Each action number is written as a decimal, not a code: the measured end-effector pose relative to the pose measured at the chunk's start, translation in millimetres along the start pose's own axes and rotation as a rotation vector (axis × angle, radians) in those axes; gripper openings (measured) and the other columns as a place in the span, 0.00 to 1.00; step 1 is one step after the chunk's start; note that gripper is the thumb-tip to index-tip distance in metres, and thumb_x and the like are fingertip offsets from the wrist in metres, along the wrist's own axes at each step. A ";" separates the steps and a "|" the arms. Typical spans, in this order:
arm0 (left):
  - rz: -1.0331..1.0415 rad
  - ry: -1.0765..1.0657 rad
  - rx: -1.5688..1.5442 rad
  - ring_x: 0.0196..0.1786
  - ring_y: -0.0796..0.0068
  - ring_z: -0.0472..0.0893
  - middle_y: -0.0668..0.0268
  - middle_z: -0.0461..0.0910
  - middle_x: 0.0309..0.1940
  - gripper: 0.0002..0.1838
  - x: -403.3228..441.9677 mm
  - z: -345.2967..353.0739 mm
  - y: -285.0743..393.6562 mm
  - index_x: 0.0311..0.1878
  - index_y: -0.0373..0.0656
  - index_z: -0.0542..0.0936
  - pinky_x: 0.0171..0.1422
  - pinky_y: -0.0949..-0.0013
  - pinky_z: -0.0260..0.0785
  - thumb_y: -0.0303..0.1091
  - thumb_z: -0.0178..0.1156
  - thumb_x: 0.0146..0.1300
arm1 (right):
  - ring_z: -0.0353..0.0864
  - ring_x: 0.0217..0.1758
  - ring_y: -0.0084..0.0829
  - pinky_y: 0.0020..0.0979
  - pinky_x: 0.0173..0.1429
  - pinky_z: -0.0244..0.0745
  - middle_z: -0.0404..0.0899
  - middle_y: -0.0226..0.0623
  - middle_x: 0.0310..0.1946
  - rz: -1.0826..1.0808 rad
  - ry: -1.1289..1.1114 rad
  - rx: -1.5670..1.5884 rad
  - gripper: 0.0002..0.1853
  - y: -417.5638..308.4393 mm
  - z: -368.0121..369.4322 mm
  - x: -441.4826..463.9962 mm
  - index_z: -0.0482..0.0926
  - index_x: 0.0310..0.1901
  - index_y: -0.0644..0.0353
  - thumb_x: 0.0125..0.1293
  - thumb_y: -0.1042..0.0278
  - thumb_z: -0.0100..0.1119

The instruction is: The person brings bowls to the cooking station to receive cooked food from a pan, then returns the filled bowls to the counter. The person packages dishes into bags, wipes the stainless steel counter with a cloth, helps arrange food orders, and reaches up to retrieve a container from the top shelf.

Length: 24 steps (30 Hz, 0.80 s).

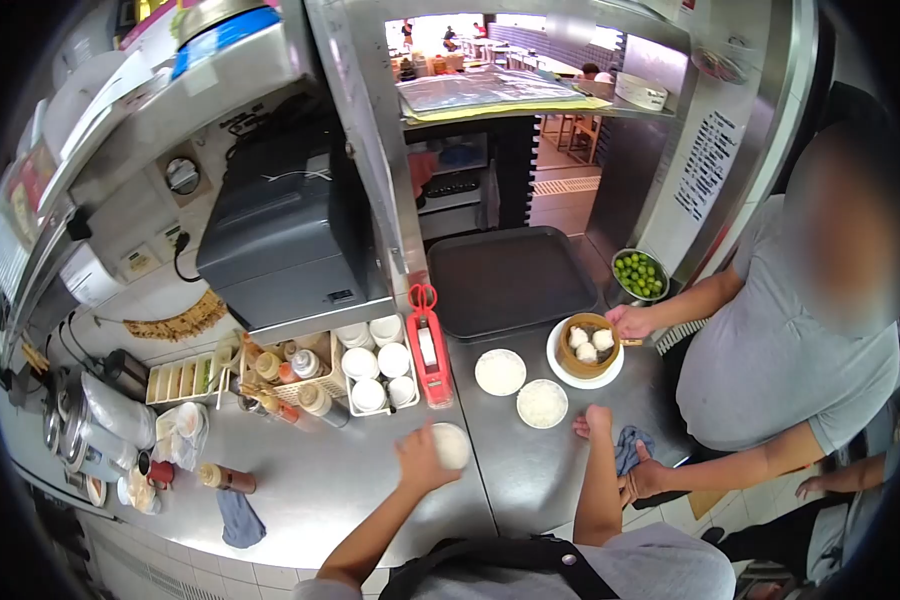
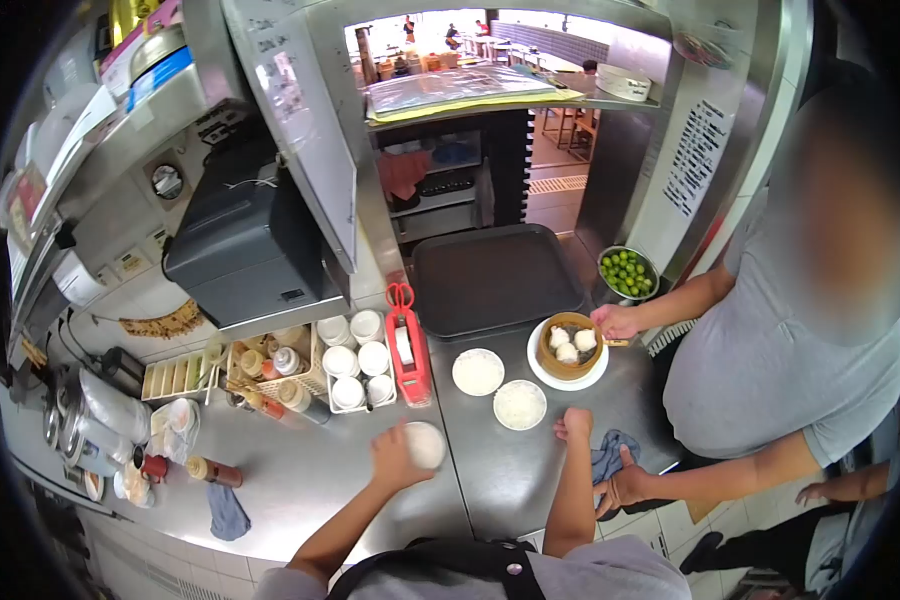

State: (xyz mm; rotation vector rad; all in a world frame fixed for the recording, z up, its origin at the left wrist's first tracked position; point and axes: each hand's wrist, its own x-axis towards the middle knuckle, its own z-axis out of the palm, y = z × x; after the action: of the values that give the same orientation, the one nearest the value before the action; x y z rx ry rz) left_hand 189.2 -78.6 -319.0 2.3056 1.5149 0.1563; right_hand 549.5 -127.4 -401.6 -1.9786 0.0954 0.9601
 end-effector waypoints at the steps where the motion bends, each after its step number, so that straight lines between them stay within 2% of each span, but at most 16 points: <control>1: 0.027 -0.002 -0.019 0.57 0.53 0.62 0.51 0.62 0.52 0.61 9.2 8.3 11.2 0.63 0.41 0.49 0.60 0.37 0.45 0.52 0.71 0.24 | 0.78 0.18 0.39 0.37 0.19 0.74 0.77 0.48 0.24 0.017 -0.032 -0.061 0.14 2.6 -3.2 -0.7 0.72 0.33 0.74 0.57 0.70 0.39; 3: 0.025 -0.022 -0.004 0.59 0.52 0.61 0.51 0.62 0.54 0.64 22.6 15.4 34.2 0.64 0.40 0.47 0.59 0.40 0.49 0.54 0.72 0.23 | 0.78 0.19 0.39 0.38 0.21 0.74 0.78 0.47 0.25 0.012 -0.063 -0.209 0.15 9.5 -10.3 -9.1 0.72 0.34 0.72 0.58 0.68 0.39; 6: 0.003 0.122 -0.036 0.63 0.49 0.56 0.49 0.59 0.58 0.66 20.8 1.0 56.4 0.65 0.42 0.43 0.61 0.38 0.47 0.54 0.73 0.24 | 0.79 0.22 0.39 0.37 0.22 0.74 0.78 0.46 0.22 0.022 -0.219 -0.571 0.19 18.9 -25.5 -17.6 0.73 0.33 0.71 0.61 0.59 0.44; 8: 0.016 0.167 -0.319 0.64 0.53 0.56 0.50 0.58 0.59 0.60 14.0 -30.4 58.9 0.65 0.41 0.46 0.62 0.47 0.53 0.48 0.73 0.31 | 0.80 0.23 0.39 0.35 0.25 0.74 0.78 0.46 0.21 -0.005 -0.300 -0.658 0.22 4.7 -28.0 -50.8 0.74 0.31 0.69 0.61 0.53 0.46; 9: -0.020 0.201 -0.323 0.64 0.53 0.56 0.50 0.58 0.59 0.60 14.4 -47.8 47.9 0.65 0.41 0.46 0.62 0.47 0.53 0.48 0.73 0.31 | 0.80 0.24 0.39 0.34 0.27 0.75 0.78 0.46 0.22 -0.010 -0.338 -0.711 0.23 -8.6 -29.7 -77.7 0.74 0.30 0.68 0.61 0.51 0.47; 11: 0.180 0.472 -1.085 0.62 0.61 0.59 0.56 0.57 0.58 0.53 12.8 -95.2 12.0 0.64 0.38 0.49 0.62 0.55 0.57 0.40 0.72 0.38 | 0.80 0.24 0.37 0.33 0.29 0.75 0.78 0.45 0.22 -0.072 -0.458 -0.769 0.21 -17.0 -24.6 -87.1 0.74 0.29 0.67 0.61 0.52 0.48; 12: 0.293 0.822 -1.204 0.61 0.68 0.61 0.59 0.60 0.56 0.44 8.8 -136.1 -0.7 0.62 0.38 0.52 0.61 0.65 0.58 0.30 0.68 0.44 | 0.80 0.25 0.34 0.32 0.32 0.75 0.78 0.44 0.23 -0.106 -0.556 -0.793 0.19 -20.5 -19.9 -93.7 0.74 0.28 0.66 0.61 0.54 0.49; 13: 0.402 1.164 -1.150 0.59 0.67 0.63 0.59 0.61 0.55 0.38 10.1 -174.7 -23.6 0.62 0.38 0.53 0.59 0.65 0.59 0.29 0.63 0.50 | 0.80 0.25 0.34 0.32 0.32 0.75 0.78 0.44 0.23 -0.127 -0.571 -0.802 0.19 -29.1 -13.0 -114.2 0.74 0.28 0.66 0.61 0.54 0.49; 15: 0.414 1.425 -1.278 0.56 0.67 0.64 0.58 0.58 0.58 0.34 -12.1 -274.0 -42.4 0.63 0.42 0.52 0.57 0.67 0.59 0.29 0.58 0.55 | 0.77 0.24 0.26 0.30 0.29 0.74 0.77 0.39 0.22 -0.447 -0.958 -0.632 0.14 -47.2 6.8 -174.3 0.74 0.28 0.65 0.60 0.60 0.54; 16: 0.432 1.414 -1.351 0.57 0.67 0.63 0.56 0.58 0.59 0.35 -24.8 -316.6 -47.0 0.63 0.43 0.52 0.56 0.69 0.59 0.29 0.57 0.55 | 0.73 0.23 0.20 0.24 0.27 0.69 0.75 0.32 0.20 -0.519 -1.091 -0.631 0.10 -55.3 20.7 -201.7 0.74 0.27 0.64 0.58 0.66 0.56; 18: 0.673 1.276 -1.529 0.53 0.72 0.67 0.57 0.65 0.54 0.31 -24.2 -371.2 -67.0 0.60 0.40 0.56 0.53 0.71 0.61 0.28 0.58 0.55 | 0.72 0.24 0.17 0.20 0.27 0.65 0.74 0.27 0.20 -0.879 -1.298 -0.792 0.09 -72.4 48.3 -260.3 0.73 0.26 0.62 0.58 0.66 0.58; 19: 0.703 1.188 -1.525 0.48 0.74 0.70 0.59 0.69 0.49 0.26 -19.1 -391.5 -73.8 0.56 0.38 0.61 0.50 0.72 0.63 0.27 0.58 0.54 | 0.70 0.24 0.15 0.19 0.28 0.63 0.74 0.25 0.21 -0.851 -1.324 -0.839 0.09 -85.3 53.7 -308.5 0.72 0.25 0.60 0.57 0.66 0.59; 20: 0.731 1.098 -1.524 0.43 0.77 0.73 0.62 0.74 0.43 0.21 -17.1 -401.5 -79.4 0.51 0.37 0.66 0.47 0.73 0.65 0.27 0.59 0.53 | 0.70 0.24 0.14 0.20 0.27 0.63 0.73 0.25 0.21 -0.953 -1.361 -0.820 0.10 -82.2 70.1 -318.9 0.71 0.25 0.60 0.57 0.67 0.60; 21: 0.722 1.100 -1.529 0.43 0.77 0.73 0.62 0.74 0.43 0.21 -20.5 -398.9 -79.6 0.51 0.37 0.66 0.47 0.73 0.65 0.27 0.59 0.53 | 0.70 0.25 0.15 0.20 0.28 0.63 0.73 0.25 0.21 -0.939 -1.421 -0.716 0.08 -82.4 83.1 -337.6 0.70 0.27 0.60 0.57 0.68 0.59; 23: 0.543 1.042 -1.450 0.33 0.82 0.75 0.68 0.78 0.32 0.10 -22.3 -389.5 -74.9 0.38 0.36 0.73 0.39 0.77 0.66 0.26 0.59 0.53 | 0.70 0.28 0.16 0.20 0.32 0.65 0.73 0.25 0.23 -0.911 -1.482 -0.440 0.06 -82.0 108.8 -380.5 0.70 0.30 0.61 0.59 0.70 0.57; 24: 0.478 1.031 -1.399 0.32 0.82 0.75 0.68 0.78 0.31 0.07 -27.9 -371.8 -74.8 0.36 0.36 0.74 0.38 0.78 0.67 0.26 0.59 0.53 | 0.71 0.29 0.16 0.20 0.34 0.66 0.73 0.26 0.24 -0.897 -1.478 -0.275 0.05 -81.1 119.3 -400.7 0.70 0.31 0.61 0.59 0.72 0.56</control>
State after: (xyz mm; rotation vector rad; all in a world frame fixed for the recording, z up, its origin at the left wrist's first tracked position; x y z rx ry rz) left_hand 4.0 14.7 -0.2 1.2397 0.5518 1.9798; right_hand 234.6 -106.0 -115.7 -0.8494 -1.6174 1.5251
